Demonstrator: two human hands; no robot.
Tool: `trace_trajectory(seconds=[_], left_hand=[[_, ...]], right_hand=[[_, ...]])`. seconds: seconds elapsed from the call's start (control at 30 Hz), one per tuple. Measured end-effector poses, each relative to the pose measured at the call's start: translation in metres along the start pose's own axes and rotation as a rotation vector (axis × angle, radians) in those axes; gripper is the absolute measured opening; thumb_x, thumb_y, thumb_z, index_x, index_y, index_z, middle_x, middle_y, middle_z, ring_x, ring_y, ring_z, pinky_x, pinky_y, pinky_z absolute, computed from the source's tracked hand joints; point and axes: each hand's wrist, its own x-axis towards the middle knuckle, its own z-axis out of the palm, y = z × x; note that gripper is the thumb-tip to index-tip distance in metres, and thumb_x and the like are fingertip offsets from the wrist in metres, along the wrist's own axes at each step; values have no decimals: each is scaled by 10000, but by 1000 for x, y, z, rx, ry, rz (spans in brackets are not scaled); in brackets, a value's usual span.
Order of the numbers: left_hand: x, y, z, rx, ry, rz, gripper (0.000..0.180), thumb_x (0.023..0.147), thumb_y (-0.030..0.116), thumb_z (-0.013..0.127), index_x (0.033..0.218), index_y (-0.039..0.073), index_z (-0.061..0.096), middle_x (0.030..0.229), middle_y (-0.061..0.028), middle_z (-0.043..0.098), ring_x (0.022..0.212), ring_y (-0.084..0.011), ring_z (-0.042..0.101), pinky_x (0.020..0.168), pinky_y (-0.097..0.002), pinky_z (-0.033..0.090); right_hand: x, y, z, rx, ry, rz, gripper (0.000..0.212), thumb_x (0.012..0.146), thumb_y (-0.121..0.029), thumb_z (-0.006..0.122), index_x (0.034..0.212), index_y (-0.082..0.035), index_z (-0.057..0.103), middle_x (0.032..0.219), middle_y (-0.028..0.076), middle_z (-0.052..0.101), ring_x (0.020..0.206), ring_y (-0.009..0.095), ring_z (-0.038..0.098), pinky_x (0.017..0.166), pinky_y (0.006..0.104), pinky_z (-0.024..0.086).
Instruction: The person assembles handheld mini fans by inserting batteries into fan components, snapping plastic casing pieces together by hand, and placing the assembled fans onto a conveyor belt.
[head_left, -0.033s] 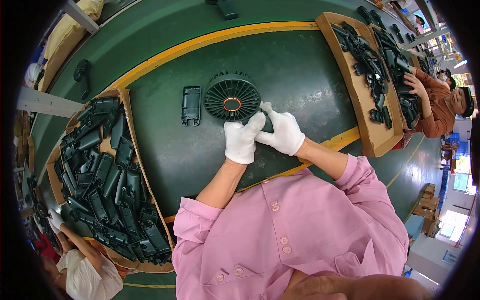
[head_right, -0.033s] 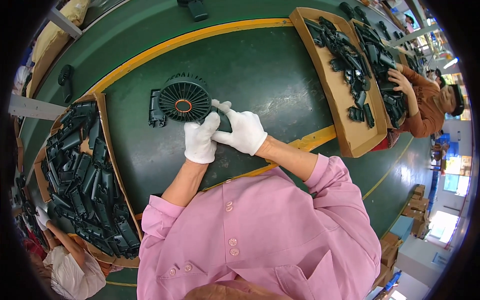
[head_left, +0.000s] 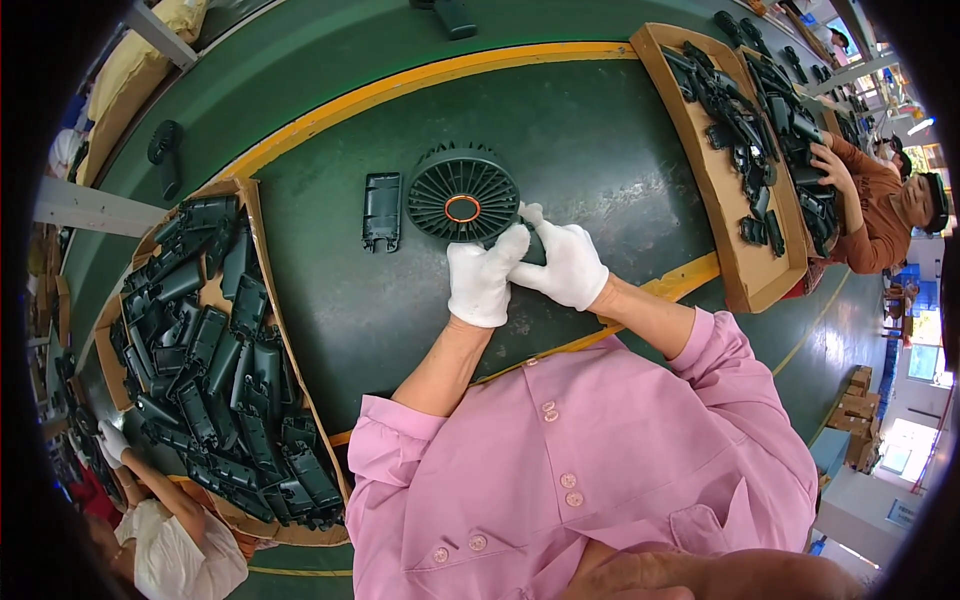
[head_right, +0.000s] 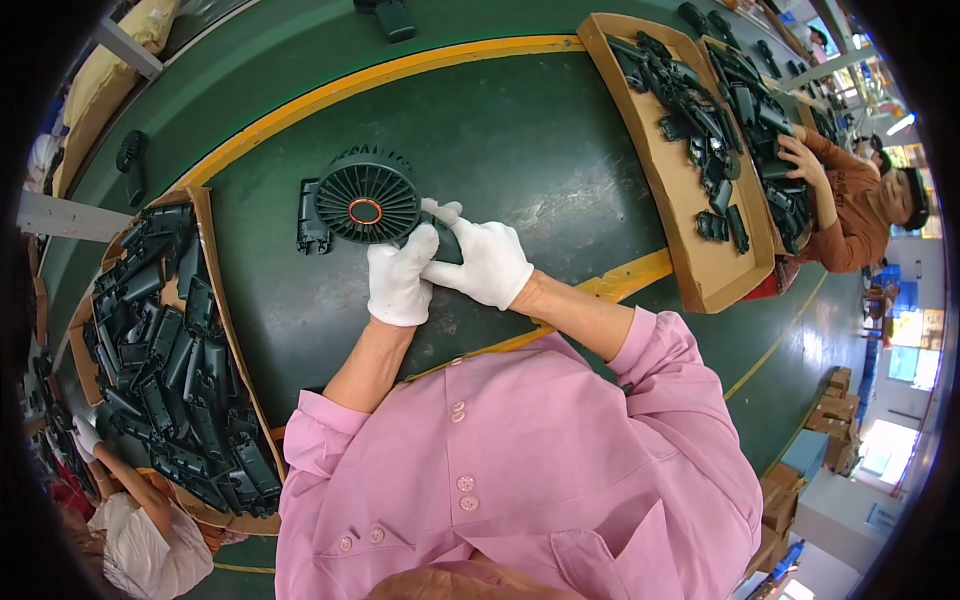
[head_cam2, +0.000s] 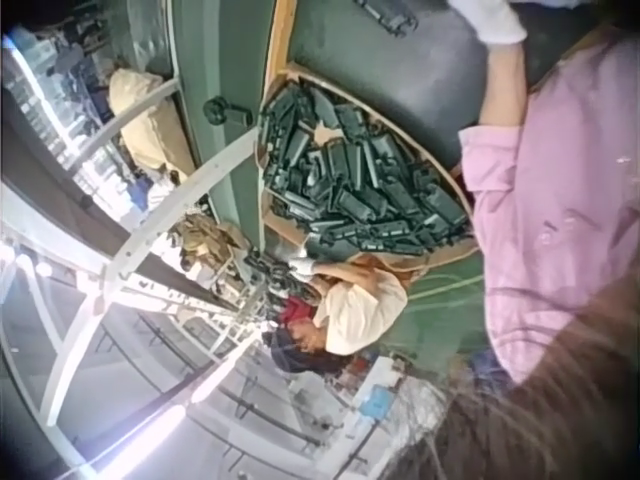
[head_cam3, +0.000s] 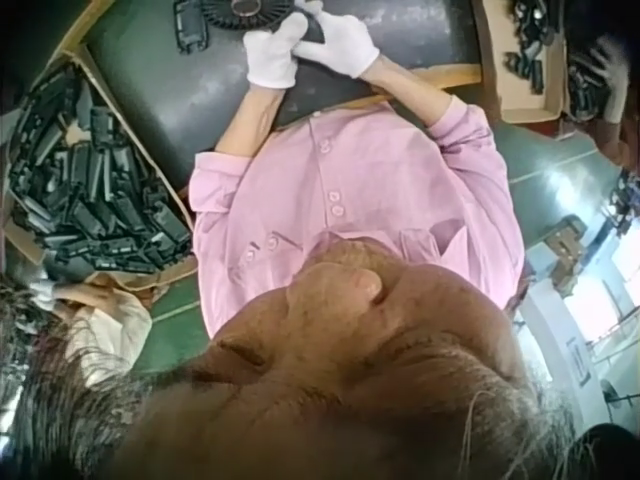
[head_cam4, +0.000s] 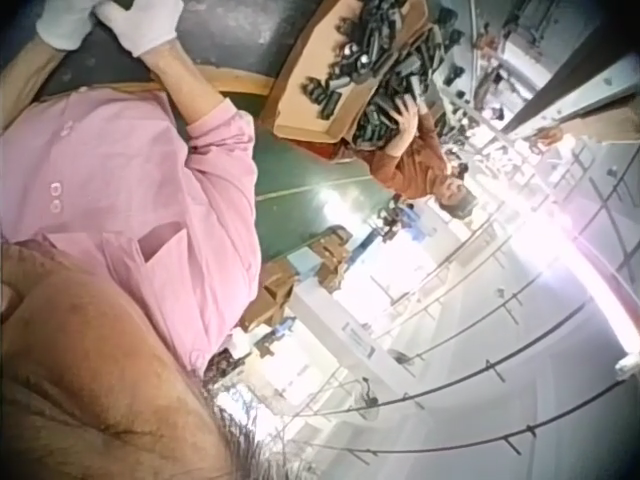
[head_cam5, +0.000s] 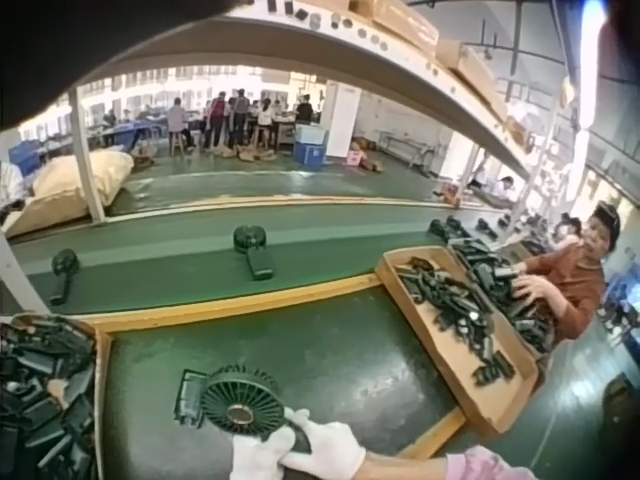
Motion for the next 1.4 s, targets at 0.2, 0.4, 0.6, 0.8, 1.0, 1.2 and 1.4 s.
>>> trace_trajectory(seconds=[0.2, 0.4, 0.6, 0.8, 1.0, 1.2, 1.4], left_hand=[[6, 11, 0, -161, -85, -92, 407, 880, 188, 672, 1213, 16, 514, 1214, -238, 577, 1138, -288, 559, 972, -408, 461], [4, 12, -15, -318, -142, -35, 376, 897, 223, 662, 1188, 31, 520, 1169, -160, 603, 1113, -271, 547, 990, -413, 414], [9, 14, -22, -321, -95, -39, 407, 900, 327, 650, 1165, 44, 524, 1058, -128, 624, 1072, -270, 564, 968, -411, 437], [22, 21, -1, -419, -184, -136, 706, 882, 564, 557, 1324, 25, 448, 1288, -182, 528, 1238, -318, 464, 1066, -462, 332], [21, 19, -10, -394, -136, -203, 468, 903, 338, 640, 1263, 76, 494, 1237, -124, 564, 1162, -249, 519, 960, -365, 396], [20, 16, -17, -422, -209, -230, 375, 849, 242, 715, 1146, 76, 556, 1185, -111, 565, 1156, -245, 522, 954, -361, 409], [17, 9, -14, -333, -228, -175, 327, 817, 166, 735, 1104, 105, 591, 1280, -156, 517, 1209, -267, 482, 1033, -417, 388]], right_hand=[[5, -10, -14, -92, -21, 35, 751, 749, -409, 715, 1369, -98, 428, 901, 243, 657, 788, 411, 643, 725, 450, 533], [-6, -12, -16, 161, -119, -17, 629, 794, -397, 670, 1292, -89, 441, 1005, 285, 627, 912, 446, 612, 789, 481, 502], [-2, -18, 7, 217, 7, -67, 475, 798, -336, 656, 1115, -17, 506, 812, 210, 645, 679, 367, 650, 643, 423, 517], [1, 7, 9, 1642, -310, 455, 347, 956, -430, 496, 894, -89, 506, 522, 28, 411, 379, 118, 381, 350, 255, 268], [-1, 18, -2, 1990, -571, 361, 469, 988, -493, 395, 1071, -64, 565, 566, 43, 467, 381, 95, 373, 379, 225, 322], [2, 10, -22, 1130, -286, 138, 554, 917, -539, 502, 1187, -59, 560, 872, 146, 651, 700, 189, 643, 596, 289, 513], [3, -18, -27, -132, -66, 0, 444, 833, -375, 640, 1092, -36, 517, 840, 177, 667, 778, 376, 659, 688, 442, 535]])
